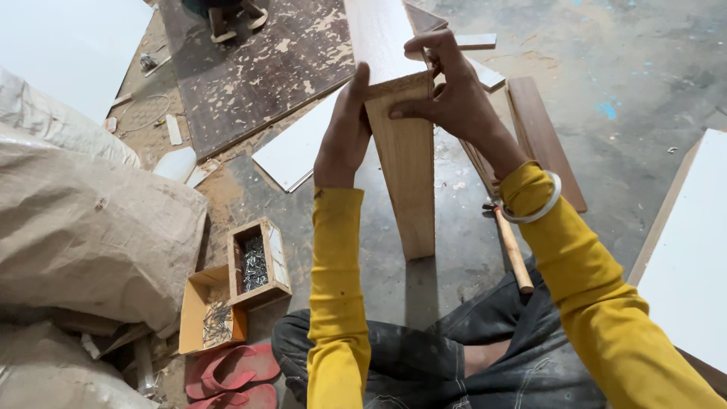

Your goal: The person hammers nails into a white rectangular board, then attaches wooden side pieces to form a frame. They continue hammering nails to secure the frame and place the assembled unit on the floor.

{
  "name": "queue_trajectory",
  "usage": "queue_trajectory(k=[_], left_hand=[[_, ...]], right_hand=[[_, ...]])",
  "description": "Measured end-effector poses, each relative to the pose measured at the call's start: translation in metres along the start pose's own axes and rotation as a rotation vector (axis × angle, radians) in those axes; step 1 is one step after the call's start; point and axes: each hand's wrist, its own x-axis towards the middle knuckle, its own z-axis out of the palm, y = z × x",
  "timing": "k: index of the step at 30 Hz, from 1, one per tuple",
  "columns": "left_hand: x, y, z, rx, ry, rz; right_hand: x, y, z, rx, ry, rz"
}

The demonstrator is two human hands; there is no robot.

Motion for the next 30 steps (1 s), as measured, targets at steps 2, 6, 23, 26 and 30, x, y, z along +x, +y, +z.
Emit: queue_trajectory(k=[2,6,23,26,30], left_hand=[[-0.008,-0.001,0.003,0.318,0.003,0.064],[-0.013,-0.014,0.003,0.186,-0.041,0.259],[-0.004,-0.045,0.044,0.455,0.542,0.626],[-0.005,-0.045,0.046,0.486,0.561,0.625],[-0.003,-0.048,0.046,0.437,0.518,0.629]], right_hand=[[-0.001,0.003,0.001,-0.002,0.028,-0.031],[0.005,0.012,-0.001,0.052,-0.071,-0.047],[0.011,0.002,-0.007,-0.074,-0.045,-0.197],[0.013,-0.003,-0.009,0.028,-0.068,-0.063],[0.018,-0.003,-0.008,0.099,-0.149,-0.160]])
